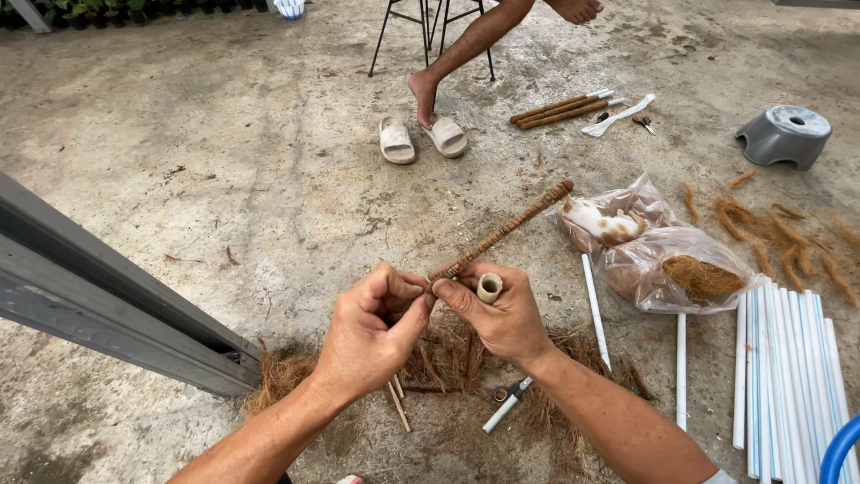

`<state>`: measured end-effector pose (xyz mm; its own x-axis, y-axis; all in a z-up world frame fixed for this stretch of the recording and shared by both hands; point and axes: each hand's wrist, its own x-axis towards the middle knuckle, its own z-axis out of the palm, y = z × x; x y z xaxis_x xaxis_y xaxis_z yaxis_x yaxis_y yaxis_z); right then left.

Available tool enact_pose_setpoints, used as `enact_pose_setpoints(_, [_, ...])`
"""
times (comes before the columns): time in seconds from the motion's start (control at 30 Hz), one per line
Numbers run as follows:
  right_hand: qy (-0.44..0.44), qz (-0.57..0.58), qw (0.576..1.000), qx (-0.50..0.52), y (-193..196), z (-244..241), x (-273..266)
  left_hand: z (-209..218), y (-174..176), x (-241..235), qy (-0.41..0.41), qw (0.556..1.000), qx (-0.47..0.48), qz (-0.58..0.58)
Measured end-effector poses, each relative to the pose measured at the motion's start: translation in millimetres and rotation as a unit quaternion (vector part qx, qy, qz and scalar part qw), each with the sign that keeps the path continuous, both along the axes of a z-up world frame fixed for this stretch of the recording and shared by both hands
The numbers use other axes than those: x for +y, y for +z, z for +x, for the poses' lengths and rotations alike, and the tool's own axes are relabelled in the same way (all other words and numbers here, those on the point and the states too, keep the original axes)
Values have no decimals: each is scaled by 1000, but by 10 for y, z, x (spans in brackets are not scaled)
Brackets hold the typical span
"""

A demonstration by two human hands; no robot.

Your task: The person wraps coconut coir around a thin stick using a cylindrical tool to form a broom handle. The person repeatedly winds the fibers, trims excess with shears, and continues the wrapping process.

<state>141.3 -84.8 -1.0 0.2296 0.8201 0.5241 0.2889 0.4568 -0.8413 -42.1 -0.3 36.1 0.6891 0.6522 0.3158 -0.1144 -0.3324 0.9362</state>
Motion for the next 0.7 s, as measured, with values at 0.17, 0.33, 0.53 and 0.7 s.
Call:
enact_pose_setpoints(0.17, [44,32,998,-12,-51,73,-101,-45,-4,-13,-40,996,48,-69])
enact_pose_setpoints(0.33, [3,-55,998,0,-66,82,-184,-15,-64,62,-88,970,51,-219])
enact_pose_setpoints(0.53, [41,-21,999,0,8,88,-230,15,-121,62,-129,967,35,-216])
enact_pose_setpoints(0.7, [6,-27,997,-67,34,102,-303,15,-95,5,-156,970,46,-183])
